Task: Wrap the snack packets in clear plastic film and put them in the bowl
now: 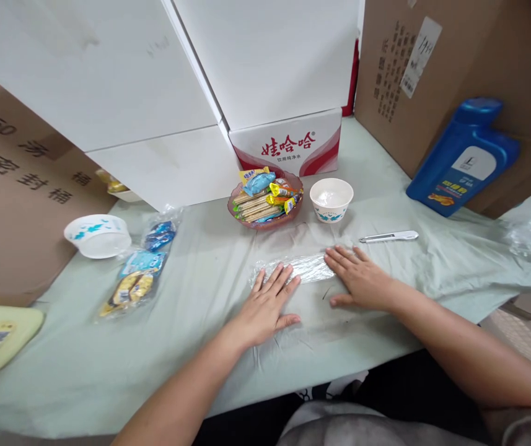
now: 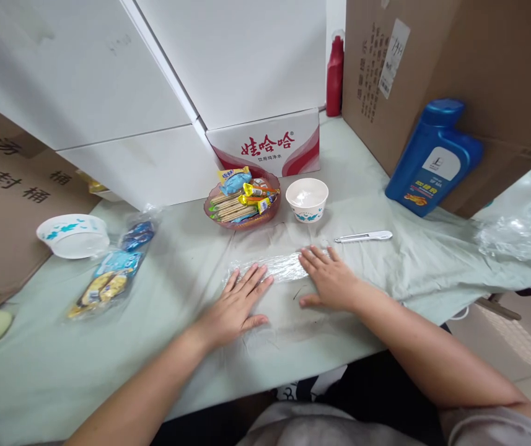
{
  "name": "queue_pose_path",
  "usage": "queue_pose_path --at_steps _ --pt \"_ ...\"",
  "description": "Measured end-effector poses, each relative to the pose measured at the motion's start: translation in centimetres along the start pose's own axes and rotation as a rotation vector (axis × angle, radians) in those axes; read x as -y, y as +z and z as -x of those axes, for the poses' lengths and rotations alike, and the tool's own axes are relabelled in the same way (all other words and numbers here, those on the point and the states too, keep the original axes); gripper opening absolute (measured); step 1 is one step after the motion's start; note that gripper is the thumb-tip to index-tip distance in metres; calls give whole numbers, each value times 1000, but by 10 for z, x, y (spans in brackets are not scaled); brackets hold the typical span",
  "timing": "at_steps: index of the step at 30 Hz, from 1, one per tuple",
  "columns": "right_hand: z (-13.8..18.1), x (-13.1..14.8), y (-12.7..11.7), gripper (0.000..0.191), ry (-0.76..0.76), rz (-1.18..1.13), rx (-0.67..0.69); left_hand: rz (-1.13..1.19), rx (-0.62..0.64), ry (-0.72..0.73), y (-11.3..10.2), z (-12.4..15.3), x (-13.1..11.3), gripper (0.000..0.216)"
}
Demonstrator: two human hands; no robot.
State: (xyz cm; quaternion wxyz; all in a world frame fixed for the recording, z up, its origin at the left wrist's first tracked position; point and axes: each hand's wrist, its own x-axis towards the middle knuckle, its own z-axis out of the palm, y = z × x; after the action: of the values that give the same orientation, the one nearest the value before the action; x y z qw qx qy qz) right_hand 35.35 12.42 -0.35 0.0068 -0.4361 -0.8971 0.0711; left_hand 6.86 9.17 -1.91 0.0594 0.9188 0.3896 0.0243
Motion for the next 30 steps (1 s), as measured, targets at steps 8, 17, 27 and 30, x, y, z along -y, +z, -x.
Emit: queue_pose_path --at_steps 8,17,27,30 --pt "12 -30 -29 33 41 -10 -91 26 -83 -116 -14 -3 9 51" --pt "23 2 -53 17 -125 -341 76 33 -292 -63 -13 -9 -32 41" --pt "5 16 -41 26 -138 -1222 246 534 70 384 -18 -12 -42 47" --pt "-6 8 -34 48 -36 -1404 163 755 45 314 -20 -15 -38 41"
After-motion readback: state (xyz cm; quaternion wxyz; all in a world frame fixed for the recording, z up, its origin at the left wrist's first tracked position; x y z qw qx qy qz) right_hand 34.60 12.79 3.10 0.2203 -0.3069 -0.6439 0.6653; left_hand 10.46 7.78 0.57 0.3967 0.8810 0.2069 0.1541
